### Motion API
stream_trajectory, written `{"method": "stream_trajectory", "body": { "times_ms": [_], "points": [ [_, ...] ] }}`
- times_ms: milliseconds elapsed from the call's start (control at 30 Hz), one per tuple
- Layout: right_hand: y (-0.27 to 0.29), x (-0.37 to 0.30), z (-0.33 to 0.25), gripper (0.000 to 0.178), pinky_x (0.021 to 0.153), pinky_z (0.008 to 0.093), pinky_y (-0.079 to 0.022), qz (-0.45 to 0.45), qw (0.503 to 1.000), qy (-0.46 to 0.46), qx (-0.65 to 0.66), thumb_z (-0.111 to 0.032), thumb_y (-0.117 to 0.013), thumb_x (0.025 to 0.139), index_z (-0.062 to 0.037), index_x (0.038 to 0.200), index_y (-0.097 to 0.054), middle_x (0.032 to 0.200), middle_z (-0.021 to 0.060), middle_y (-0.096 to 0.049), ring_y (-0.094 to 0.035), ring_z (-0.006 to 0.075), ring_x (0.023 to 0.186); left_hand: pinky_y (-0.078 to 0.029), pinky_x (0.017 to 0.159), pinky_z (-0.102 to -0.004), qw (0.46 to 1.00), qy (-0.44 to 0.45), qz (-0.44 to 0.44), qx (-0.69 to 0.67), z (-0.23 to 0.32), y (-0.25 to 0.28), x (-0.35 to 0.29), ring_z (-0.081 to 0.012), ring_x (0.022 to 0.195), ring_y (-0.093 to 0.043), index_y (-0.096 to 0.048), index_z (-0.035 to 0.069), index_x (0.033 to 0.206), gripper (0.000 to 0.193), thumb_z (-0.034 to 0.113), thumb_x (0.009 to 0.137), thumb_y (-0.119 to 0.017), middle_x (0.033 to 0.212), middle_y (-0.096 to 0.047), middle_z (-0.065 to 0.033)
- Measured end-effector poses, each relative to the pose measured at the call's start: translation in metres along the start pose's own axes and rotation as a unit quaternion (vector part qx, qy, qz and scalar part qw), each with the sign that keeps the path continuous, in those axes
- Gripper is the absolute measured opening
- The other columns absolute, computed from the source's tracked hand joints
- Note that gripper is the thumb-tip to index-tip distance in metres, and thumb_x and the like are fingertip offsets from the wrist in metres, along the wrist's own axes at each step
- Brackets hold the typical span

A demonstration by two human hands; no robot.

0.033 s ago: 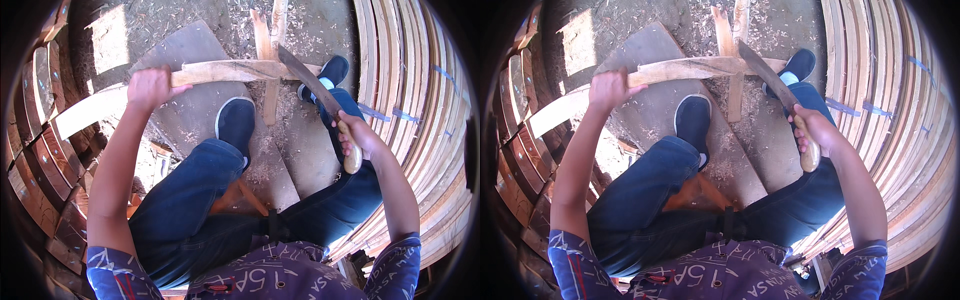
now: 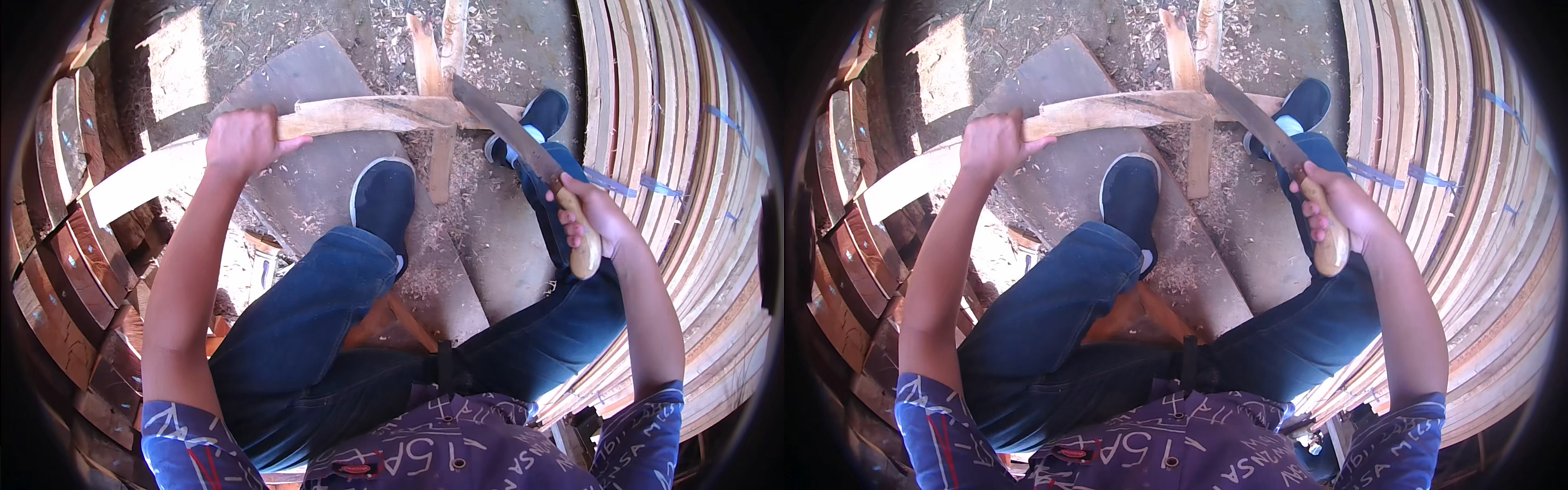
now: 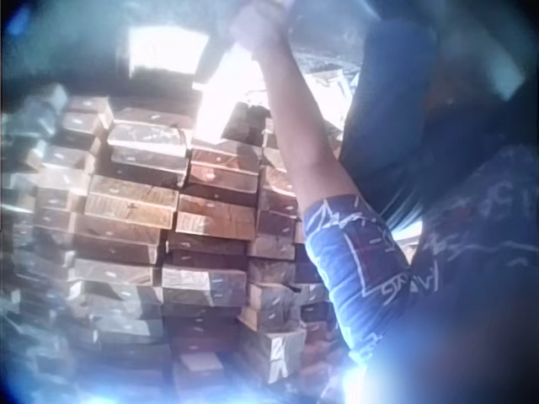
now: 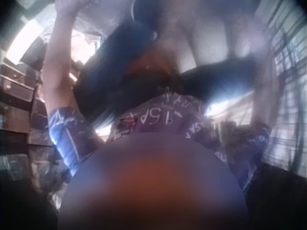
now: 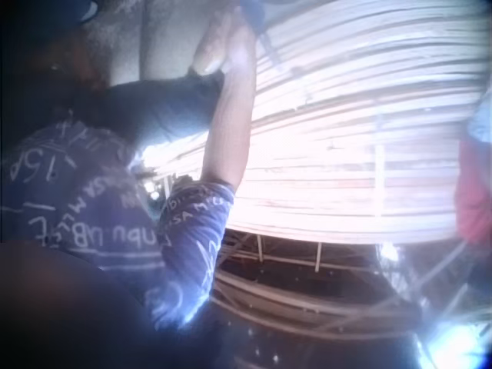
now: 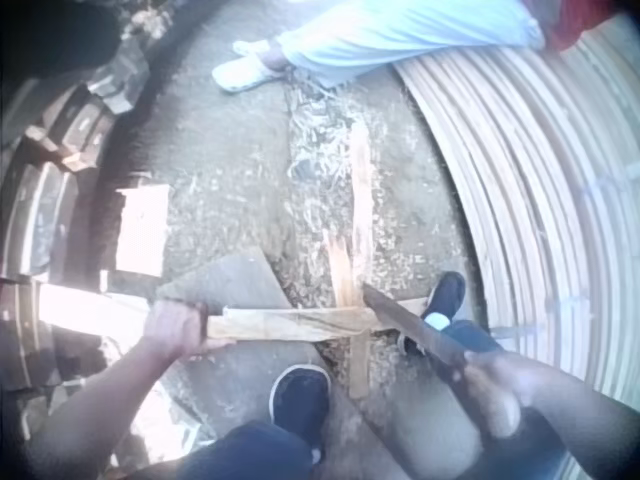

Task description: The person sits on the ground and uses a knife to shave and shape a thin wooden strip. They hold the strip with one hand and repeatedly draw the knife along its length to remove thin layers of wood. The person occasionally pauses to inspect the strip before continuing to shape it.

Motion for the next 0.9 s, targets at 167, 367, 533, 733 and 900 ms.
{"method": "stream_trajectory", "body": {
  "times_ms": [167, 367, 533, 733, 900],
  "points": [
    [0.009, -0.041, -0.072, 0.043, 0.038, 0.0261, -0.038, 0.177, 0.939, 0.243, -0.165, -0.042, -0.041, 0.101, -0.0012, 0.103, -0.054, 0.058, -0.0003, -0.043, -0.041, 0.0093, 0.041, -0.051, 0.048, -0.0364, 1.000, 0.007, -0.006, -0.006, -0.006, -0.007, -0.003, -0.0244, 0.052, -0.065, -0.061, 0.006, 0.073, 0.076, 0.081, 0.075, -0.050, 0.057, -0.061, -0.0099],
    [0.004, -0.034, -0.080, 0.044, 0.039, 0.0265, -0.039, 0.189, 0.903, 0.374, -0.091, -0.040, -0.037, 0.103, -0.0002, 0.101, -0.054, 0.057, 0.0006, -0.042, -0.042, 0.0095, 0.041, -0.050, 0.046, -0.0369, 1.000, 0.000, 0.004, -0.015, -0.005, -0.002, 0.004, -0.0258, 0.050, -0.063, -0.060, 0.005, 0.073, 0.076, 0.080, 0.075, -0.050, 0.055, -0.060, -0.0106],
    [-0.003, -0.019, -0.042, 0.043, 0.037, 0.0265, -0.037, 0.161, 0.917, 0.129, -0.343, -0.042, -0.044, 0.101, -0.0013, 0.095, -0.056, 0.056, -0.0001, -0.042, -0.043, 0.0106, 0.039, -0.051, 0.048, -0.0370, 1.000, -0.002, 0.015, -0.018, -0.003, -0.002, 0.004, -0.0255, 0.053, -0.065, -0.062, 0.005, 0.073, 0.076, 0.081, 0.075, -0.049, 0.058, -0.061, -0.0099],
    [-0.032, -0.070, -0.109, 0.046, 0.037, 0.0273, -0.037, 0.185, 0.893, 0.300, -0.280, -0.041, -0.044, 0.100, 0.0022, 0.096, -0.058, 0.056, 0.0014, -0.044, -0.044, 0.0105, 0.040, -0.053, 0.053, -0.0366, 0.999, 0.018, -0.020, -0.020, -0.008, -0.007, 0.000, -0.0258, 0.059, -0.067, -0.065, 0.006, 0.073, 0.078, 0.081, 0.076, -0.047, 0.061, -0.064, -0.0094],
    [0.016, -0.007, -0.040, 0.045, 0.036, 0.0260, -0.037, 0.216, 0.848, 0.265, -0.406, -0.041, -0.041, 0.102, -0.0002, 0.095, -0.058, 0.054, 0.0019, -0.043, -0.043, 0.0099, 0.037, -0.054, 0.056, -0.0368, 0.999, 0.011, -0.046, -0.014, -0.002, -0.002, 0.006, -0.0251, 0.061, -0.068, -0.065, 0.007, 0.075, 0.078, 0.082, 0.076, -0.046, 0.062, -0.064, -0.0105]
  ]
}}
Point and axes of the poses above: each hand's wrist, its own x-axis towards the middle knuckle, its own y-axis out of the back of the hand, z = x × y, the point moved 10 cm from there along x, towards the middle knuckle
